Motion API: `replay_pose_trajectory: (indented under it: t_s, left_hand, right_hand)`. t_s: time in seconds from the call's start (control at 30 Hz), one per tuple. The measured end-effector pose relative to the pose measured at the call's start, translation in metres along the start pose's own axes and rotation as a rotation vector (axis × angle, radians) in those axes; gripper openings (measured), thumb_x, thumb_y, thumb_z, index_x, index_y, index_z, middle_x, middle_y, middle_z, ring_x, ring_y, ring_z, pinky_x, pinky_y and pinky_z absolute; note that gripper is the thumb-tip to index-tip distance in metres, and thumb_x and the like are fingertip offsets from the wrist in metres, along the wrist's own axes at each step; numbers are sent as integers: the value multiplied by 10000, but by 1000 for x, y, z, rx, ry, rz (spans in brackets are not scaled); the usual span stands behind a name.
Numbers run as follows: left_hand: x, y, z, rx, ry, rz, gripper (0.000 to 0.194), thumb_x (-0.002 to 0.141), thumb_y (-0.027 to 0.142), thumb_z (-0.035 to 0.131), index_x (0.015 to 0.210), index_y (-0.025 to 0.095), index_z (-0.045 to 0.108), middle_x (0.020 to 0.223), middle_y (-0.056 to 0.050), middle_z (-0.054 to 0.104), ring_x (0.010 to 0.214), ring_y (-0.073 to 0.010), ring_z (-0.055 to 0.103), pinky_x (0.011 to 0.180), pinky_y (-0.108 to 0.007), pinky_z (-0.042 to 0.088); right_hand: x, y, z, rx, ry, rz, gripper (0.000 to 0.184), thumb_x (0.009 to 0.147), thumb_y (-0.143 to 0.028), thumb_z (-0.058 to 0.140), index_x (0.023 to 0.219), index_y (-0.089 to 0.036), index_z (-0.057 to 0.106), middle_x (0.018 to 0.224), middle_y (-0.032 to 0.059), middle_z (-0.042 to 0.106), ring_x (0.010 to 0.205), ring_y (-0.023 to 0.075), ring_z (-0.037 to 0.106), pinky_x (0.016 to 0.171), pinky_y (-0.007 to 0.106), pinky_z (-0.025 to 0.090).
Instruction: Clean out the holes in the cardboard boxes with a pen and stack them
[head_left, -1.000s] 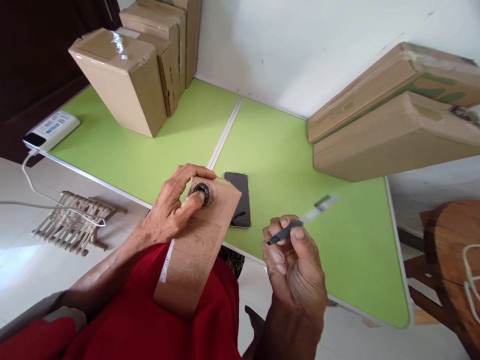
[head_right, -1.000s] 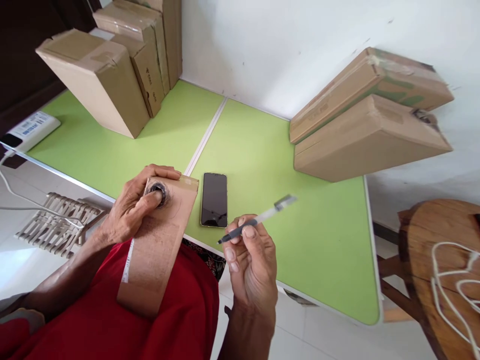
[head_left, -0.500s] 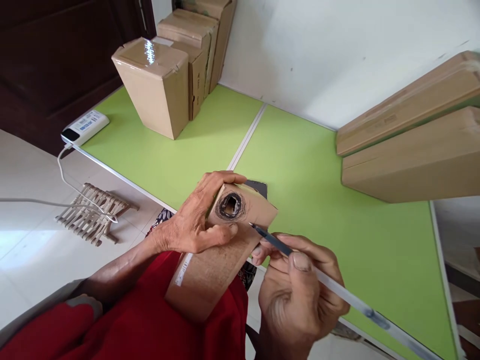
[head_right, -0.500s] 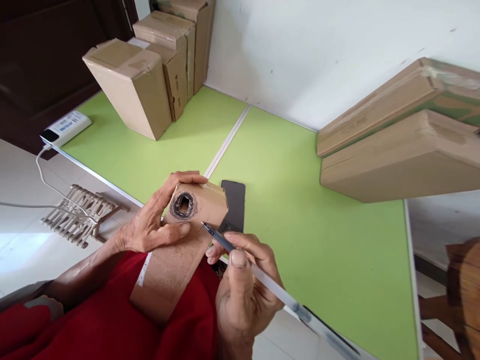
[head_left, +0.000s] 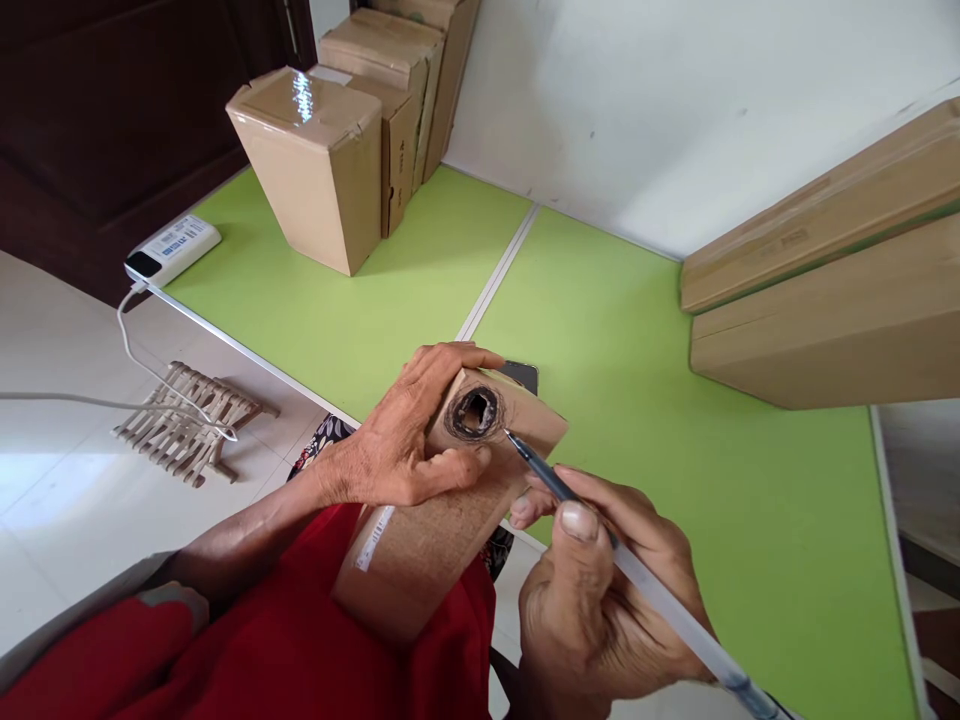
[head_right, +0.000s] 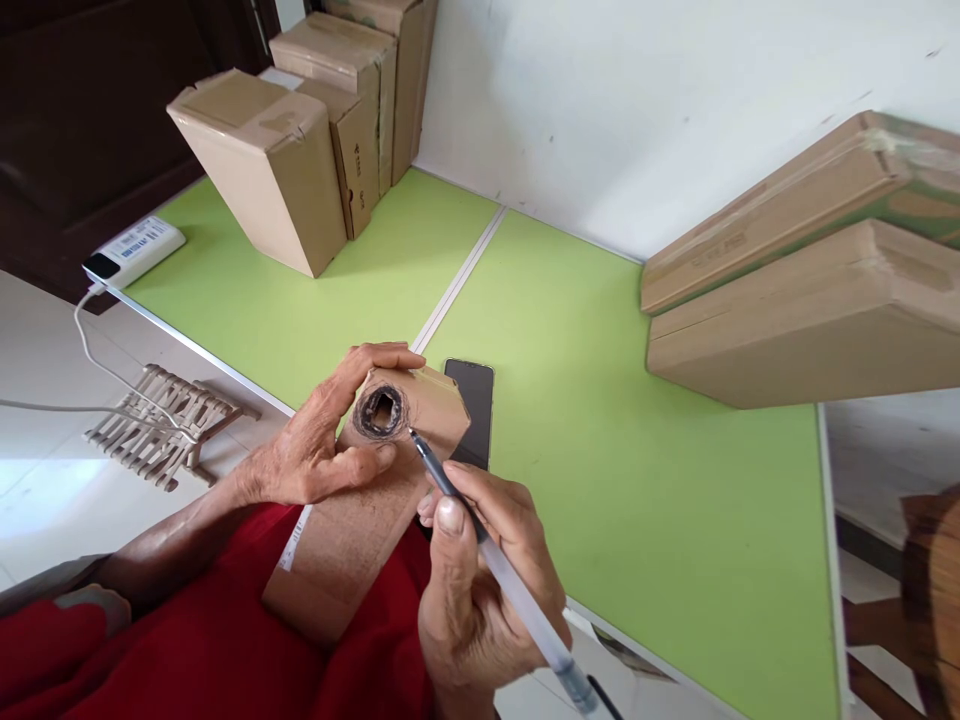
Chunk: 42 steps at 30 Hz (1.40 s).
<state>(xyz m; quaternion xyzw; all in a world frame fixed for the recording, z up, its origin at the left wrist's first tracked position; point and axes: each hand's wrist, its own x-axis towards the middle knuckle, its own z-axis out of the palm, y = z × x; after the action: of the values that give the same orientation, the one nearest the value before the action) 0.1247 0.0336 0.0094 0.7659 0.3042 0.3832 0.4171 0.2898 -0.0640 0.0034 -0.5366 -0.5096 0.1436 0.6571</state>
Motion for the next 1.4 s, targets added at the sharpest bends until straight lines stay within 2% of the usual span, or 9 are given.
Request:
replay_pose_trajectory:
  t_s: [0.27, 0.47, 0.67, 0.83, 0.97, 1.1, 1.27, 1.33, 1.4]
  left_hand:
    - [0, -1, -1, 1, -4, -72, 608, 926, 384, 697, 1487, 208, 542, 1510, -177, 645, 1423, -386, 596, 1224, -550, 482]
    - [-2, -4, -2, -27, 18, -99, 589, 954, 401, 702, 1482, 191, 550, 1509, -176, 643, 1401, -383, 606, 1196, -533, 497]
    - [-1, -8, -3, -24, 21, -83, 617, 954, 462, 713, 1470, 168, 544, 1480, -178, 650, 1330, -369, 631, 1165, -532, 511]
    - [-2, -11, -4, -18, 27, -102, 595, 955, 446, 708, 1468, 197, 541, 1472, -157, 653, 1309, -364, 629, 1146, -526, 517]
    - [-2, -12, -4, -12, 32, -110, 602, 964, 410, 715, 1475, 143, 544, 1449, -174, 650, 1296, -363, 622, 1141, -526, 511]
    - [-1, -9, -3, -22, 37, -140, 583, 969, 419, 697, 1471, 160, 552, 1456, -180, 650, 1276, -387, 627, 1108, -587, 518]
    - [-1, -5, -5, -55, 36, -208, 572, 948, 458, 671, 1461, 228, 568, 1497, -150, 645, 1325, -431, 614, 1124, -663, 500]
    - [-1, -5, -6, -54, 36, -224, 570, 944, 463, 670, 1458, 237, 570, 1505, -146, 645, 1329, -434, 611, 1132, -672, 490]
    - [-2, -5, -6, -54, 36, -237, 586, 941, 461, 667, 1468, 224, 564, 1504, -157, 645, 1272, -424, 631, 1098, -665, 501]
  right_hand:
    - [-3, -2, -2, -130, 30, -62, 185, 1012, -158, 717, 1160, -213, 814, 912, 58, 796, 658, 185, 715, 541, 333, 580]
    - [-5, 0, -4, -99, 27, -41, 129, 996, -164, 732, 1096, -188, 809, 798, 35, 772, 636, 189, 697, 548, 328, 551]
    - [-5, 3, -1, -48, -30, -85, 200, 996, -89, 714, 1160, -173, 790, 800, 10, 766, 602, 158, 692, 549, 286, 550]
    - [-6, 5, 2, -7, -36, -10, 171, 1018, -115, 731, 1160, -185, 797, 810, 4, 770, 632, 154, 701, 587, 290, 577]
    - [-8, 8, 1, -7, -43, 36, 153, 1026, -136, 744, 1152, -195, 809, 840, 5, 780, 652, 150, 717, 607, 288, 596]
    - [-10, 10, 5, -7, -15, 33, 135, 1023, -153, 753, 1134, -188, 822, 822, -3, 767, 641, 134, 710, 597, 272, 582]
    - [3, 10, 5, 135, 184, 99, 48, 999, -184, 769, 1023, -161, 803, 775, -10, 746, 551, 145, 679, 461, 283, 523]
    - [11, 14, -6, 123, 314, 119, 93, 980, -243, 782, 912, -186, 756, 728, -28, 707, 516, 153, 644, 432, 300, 491]
    - [18, 21, -25, -4, 332, 169, 197, 981, -324, 782, 832, -219, 706, 694, -40, 661, 502, 158, 612, 443, 316, 477]
